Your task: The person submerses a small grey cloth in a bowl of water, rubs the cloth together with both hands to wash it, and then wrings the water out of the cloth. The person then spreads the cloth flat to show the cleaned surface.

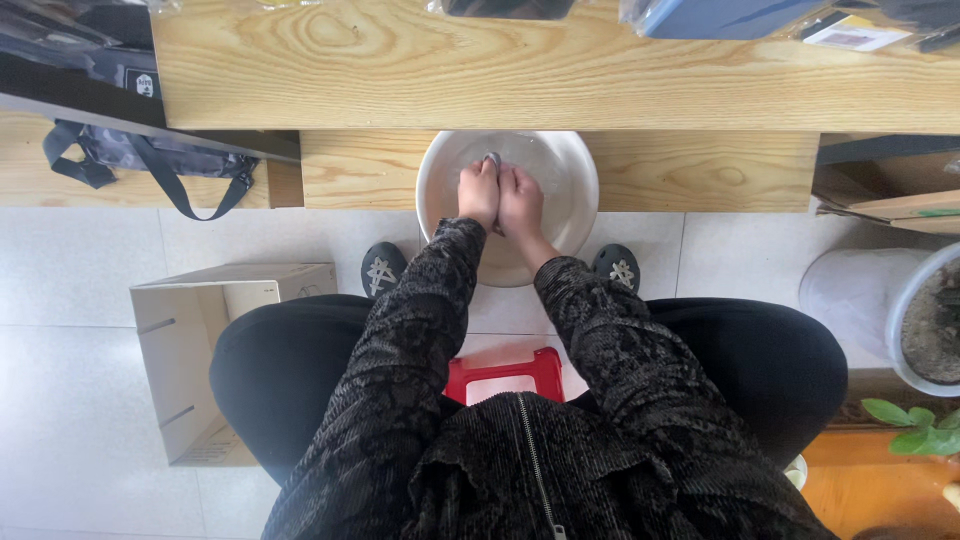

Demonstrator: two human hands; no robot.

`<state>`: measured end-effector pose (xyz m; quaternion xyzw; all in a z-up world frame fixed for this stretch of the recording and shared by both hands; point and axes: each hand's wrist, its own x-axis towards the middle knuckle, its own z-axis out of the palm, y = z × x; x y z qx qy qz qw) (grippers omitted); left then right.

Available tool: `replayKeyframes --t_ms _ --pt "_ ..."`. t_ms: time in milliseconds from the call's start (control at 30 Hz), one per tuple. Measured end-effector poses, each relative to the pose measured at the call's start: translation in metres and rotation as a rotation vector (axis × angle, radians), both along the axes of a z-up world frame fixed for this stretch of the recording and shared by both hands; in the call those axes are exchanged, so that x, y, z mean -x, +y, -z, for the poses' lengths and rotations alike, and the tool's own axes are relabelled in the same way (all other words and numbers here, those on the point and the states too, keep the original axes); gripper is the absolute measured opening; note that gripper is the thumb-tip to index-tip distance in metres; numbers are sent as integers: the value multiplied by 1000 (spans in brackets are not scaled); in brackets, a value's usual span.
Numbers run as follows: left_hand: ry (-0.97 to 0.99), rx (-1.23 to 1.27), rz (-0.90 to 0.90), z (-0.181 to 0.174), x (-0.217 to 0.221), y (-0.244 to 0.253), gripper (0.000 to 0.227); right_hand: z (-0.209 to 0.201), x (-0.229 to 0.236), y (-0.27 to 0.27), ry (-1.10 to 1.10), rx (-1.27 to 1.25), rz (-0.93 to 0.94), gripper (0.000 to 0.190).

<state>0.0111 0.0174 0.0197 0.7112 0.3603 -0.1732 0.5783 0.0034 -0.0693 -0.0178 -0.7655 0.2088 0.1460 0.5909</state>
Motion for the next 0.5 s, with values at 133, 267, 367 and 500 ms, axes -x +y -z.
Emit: replayKeyframes --t_ms 133,267,367,500 --pt "55 30 80 18 5 -19 40 -25 -8 -11 -217 143 11 48" --pt "12 -13 53 33 -8 -5 44 -32 5 2 -107 96 39 45" --pt "44 -8 74 -21 4 -16 44 -6 -8 -10 -103 156 4 46" --pt "73 58 110 15 14 -29 40 -11 -13 -24 -89 198 51 54"
